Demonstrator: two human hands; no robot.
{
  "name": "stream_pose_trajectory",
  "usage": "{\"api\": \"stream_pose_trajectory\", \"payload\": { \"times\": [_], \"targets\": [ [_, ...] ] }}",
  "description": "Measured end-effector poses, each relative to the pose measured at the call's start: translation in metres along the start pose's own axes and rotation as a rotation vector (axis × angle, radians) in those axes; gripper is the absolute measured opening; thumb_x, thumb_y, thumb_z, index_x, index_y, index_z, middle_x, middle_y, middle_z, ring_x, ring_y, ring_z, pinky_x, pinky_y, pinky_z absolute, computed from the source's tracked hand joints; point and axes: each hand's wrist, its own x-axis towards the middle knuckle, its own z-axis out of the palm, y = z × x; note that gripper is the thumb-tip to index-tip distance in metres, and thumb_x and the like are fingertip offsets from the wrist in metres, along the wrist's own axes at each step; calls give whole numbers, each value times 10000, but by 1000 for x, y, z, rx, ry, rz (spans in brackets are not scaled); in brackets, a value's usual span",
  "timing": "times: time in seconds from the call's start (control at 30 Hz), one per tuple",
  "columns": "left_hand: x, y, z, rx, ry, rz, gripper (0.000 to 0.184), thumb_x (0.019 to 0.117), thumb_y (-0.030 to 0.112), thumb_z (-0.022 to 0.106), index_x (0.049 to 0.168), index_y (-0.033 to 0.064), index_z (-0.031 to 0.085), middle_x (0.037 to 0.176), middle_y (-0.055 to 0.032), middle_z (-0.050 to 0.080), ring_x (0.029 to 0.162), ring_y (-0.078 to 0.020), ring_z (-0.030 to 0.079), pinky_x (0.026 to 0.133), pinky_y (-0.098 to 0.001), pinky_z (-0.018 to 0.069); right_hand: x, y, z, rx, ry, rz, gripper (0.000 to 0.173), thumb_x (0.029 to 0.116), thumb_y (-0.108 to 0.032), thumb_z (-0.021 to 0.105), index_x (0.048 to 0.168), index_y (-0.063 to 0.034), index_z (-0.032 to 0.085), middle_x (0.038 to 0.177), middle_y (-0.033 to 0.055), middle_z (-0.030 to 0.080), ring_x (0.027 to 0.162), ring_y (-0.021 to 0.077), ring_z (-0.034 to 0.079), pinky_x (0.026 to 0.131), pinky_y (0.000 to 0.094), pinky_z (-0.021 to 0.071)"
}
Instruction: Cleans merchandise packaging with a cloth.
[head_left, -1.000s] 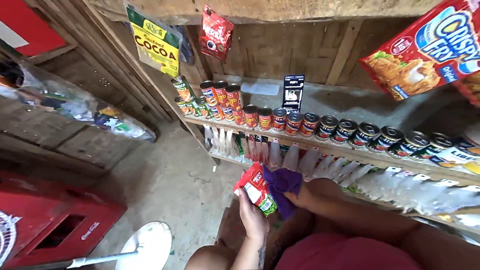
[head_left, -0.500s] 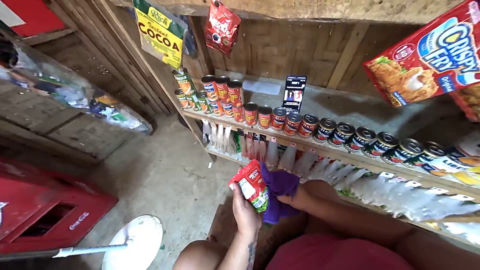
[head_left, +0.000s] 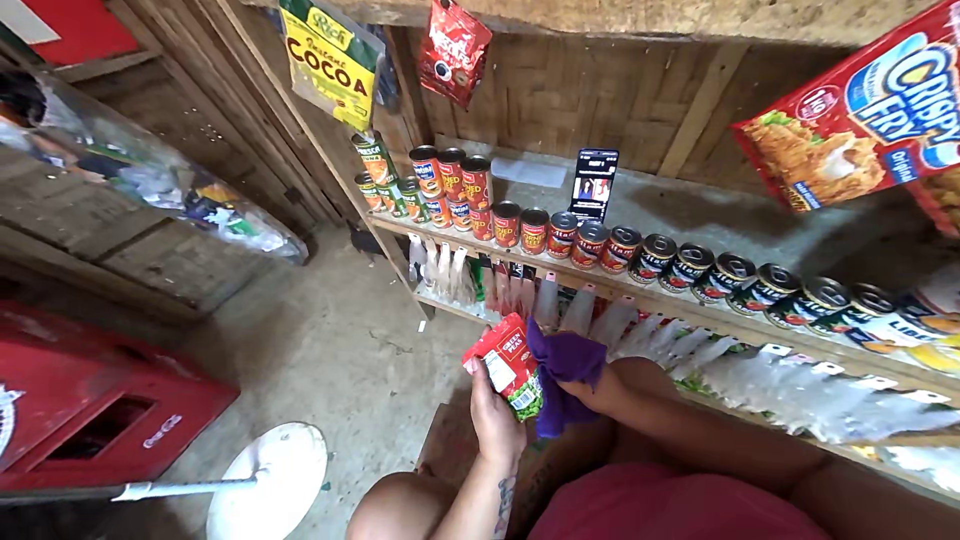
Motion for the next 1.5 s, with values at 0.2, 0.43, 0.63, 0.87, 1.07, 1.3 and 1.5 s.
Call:
{"api": "stream_pose_trajectory", "payload": {
  "times": [0.2,0.43,0.63,0.87,1.07,1.3,1.5],
  "targets": [
    [-6,4,12,70,61,-34,332,1105,195,287,1235,-10,514,972,-79,750,893,-160,746,819,-348,632,2,-2,-7,-45,37,-56,396,885,-160,745,1153,118,658,1073,131,726,1036,31,658,964,197,511],
    [4,0,5,135,128,-48,296,1090,146,389,1320,-33,442,979,-131,720,887,-194,735,823,-376,627,2,11,-7,-71,30,-138,426,865,-188,762,1137,122,657,1063,104,731,1035,-1,657,962,188,521],
    [2,2,3,128,19,-60,288,1070,134,425,1308,-26,441,973,-103,715,874,-177,729,822,-367,622,9,-3,-10,-106,16,-203,396,877,-172,749,1131,119,662,1063,82,728,1040,-26,644,969,169,509],
    [-7,0,6,187,-97,-118,290,1047,111,505,1278,-62,484,994,-84,705,895,-133,712,859,-338,605,18,-12,-23,-205,60,-136,439,887,-129,721,1204,153,607,1137,151,694,1087,2,627,989,164,487],
    [-8,5,5,219,-158,-143,313,1045,128,521,1294,-58,490,1014,-86,695,906,-116,701,868,-325,597,21,-11,-27,-129,92,-169,431,877,-102,737,1193,154,594,1115,100,702,1072,-17,634,980,169,507],
    [-9,8,3,240,-225,-137,354,1049,141,518,1332,-68,474,1083,-109,681,972,-121,687,917,-329,577,25,-3,-32,-190,119,-202,406,901,-136,717,1165,153,609,1095,124,703,1069,8,642,975,198,516],
    [-11,8,4,259,-200,-120,399,1050,170,521,1356,-82,468,1120,-144,670,996,-130,679,934,-334,567,28,-10,-26,-115,154,-233,419,890,-105,724,1205,133,585,1133,80,697,1104,19,638,1008,231,520]
  ]
}}
